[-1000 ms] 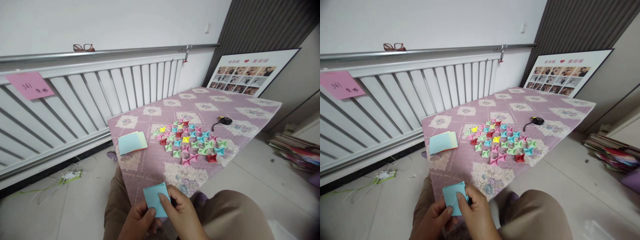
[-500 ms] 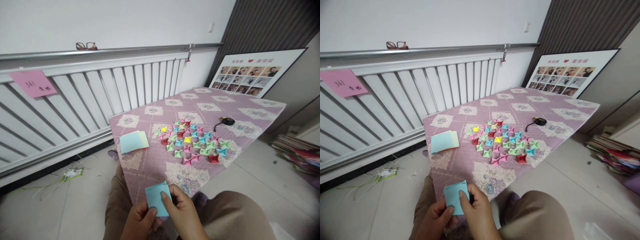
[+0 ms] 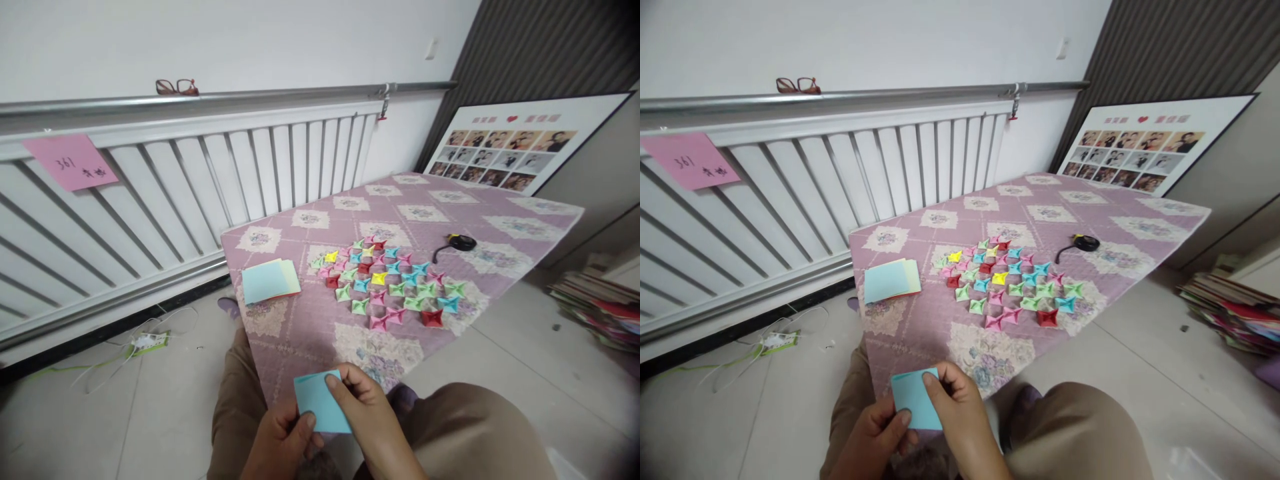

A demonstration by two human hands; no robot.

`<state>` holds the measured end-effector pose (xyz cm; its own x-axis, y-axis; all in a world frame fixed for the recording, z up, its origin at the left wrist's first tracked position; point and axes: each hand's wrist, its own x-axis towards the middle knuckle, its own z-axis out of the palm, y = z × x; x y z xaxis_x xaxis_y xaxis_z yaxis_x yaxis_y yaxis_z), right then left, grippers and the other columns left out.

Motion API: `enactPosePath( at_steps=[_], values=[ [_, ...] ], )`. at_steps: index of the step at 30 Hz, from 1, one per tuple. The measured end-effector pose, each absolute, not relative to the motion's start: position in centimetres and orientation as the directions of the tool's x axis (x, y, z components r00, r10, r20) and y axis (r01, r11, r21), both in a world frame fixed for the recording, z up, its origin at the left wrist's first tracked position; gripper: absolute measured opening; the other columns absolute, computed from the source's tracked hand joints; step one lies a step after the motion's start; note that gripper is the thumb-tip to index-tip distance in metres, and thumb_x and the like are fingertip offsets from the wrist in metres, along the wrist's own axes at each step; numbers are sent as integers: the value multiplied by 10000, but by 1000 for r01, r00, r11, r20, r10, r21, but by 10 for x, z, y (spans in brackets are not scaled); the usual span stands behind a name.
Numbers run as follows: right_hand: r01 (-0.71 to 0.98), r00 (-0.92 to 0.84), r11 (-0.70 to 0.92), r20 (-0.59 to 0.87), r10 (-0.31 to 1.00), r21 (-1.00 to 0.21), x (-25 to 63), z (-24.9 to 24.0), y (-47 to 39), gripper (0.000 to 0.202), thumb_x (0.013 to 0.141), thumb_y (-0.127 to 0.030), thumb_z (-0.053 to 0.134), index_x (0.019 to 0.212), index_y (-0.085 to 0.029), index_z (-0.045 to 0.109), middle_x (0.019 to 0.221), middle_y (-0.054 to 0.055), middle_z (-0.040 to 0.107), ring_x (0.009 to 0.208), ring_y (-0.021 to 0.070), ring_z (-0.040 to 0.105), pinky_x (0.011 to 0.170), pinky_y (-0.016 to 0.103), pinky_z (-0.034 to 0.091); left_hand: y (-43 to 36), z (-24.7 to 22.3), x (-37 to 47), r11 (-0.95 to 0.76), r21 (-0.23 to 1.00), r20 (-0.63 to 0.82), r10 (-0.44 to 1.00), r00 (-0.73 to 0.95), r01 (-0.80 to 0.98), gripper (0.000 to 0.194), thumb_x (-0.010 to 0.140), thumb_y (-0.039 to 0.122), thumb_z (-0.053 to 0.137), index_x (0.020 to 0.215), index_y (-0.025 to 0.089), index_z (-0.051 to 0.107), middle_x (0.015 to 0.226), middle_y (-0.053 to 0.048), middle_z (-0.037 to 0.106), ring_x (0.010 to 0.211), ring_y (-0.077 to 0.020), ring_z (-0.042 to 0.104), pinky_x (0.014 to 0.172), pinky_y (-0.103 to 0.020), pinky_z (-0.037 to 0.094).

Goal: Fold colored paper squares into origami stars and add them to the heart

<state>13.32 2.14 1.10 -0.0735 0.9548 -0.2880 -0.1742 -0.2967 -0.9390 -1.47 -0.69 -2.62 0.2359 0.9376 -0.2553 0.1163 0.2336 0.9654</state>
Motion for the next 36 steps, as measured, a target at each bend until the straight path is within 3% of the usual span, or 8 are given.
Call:
enactPosePath(
  at_steps=[11, 19, 28, 36],
  values=[
    [-184, 11, -317, -324, 946, -931, 134, -3, 24, 426, 676, -593, 640, 611, -210, 464, 502, -71, 385, 463, 87, 328, 444, 212, 285, -3, -15, -10, 242, 947, -287, 932, 220, 210, 304, 829, 397, 491, 638, 166, 543, 533, -5, 563, 515, -137, 508, 547, -244, 367],
    [-81, 29, -249, -252, 967, -965, 135, -7, 28, 426, 703, -610, 601, 616, -213, 473, 516, -71, 353, 473, 91, 310, 443, 214, 278, -1, -15, -14, 226, 931, -280, 945, 168, 285, 331, 812, 340, 499, 515, 206, 446, 503, 6, 534, 516, -135, 481, 531, -243, 346],
    [-19, -36, -225, -224, 974, -974, 139, -13, 35, 435, 717, -610, 588, 613, -210, 452, 526, -68, 358, 483, 88, 308, 435, 208, 282, -1, -13, -16, 237, 948, -288, 923, 254, 213, 289, 800, 337, 504, 560, 176, 504, 529, 7, 535, 528, -124, 474, 563, -236, 346],
    [32, -91, -219, -221, 971, -975, 139, 3, 38, 417, 721, -579, 597, 602, -203, 460, 533, -66, 390, 504, 89, 337, 459, 208, 286, 8, -12, -18, 248, 968, -249, 916, 316, 43, 124, 727, 252, 595, 752, 133, 614, 676, -8, 534, 669, -140, 460, 641, -242, 346]
  ],
)
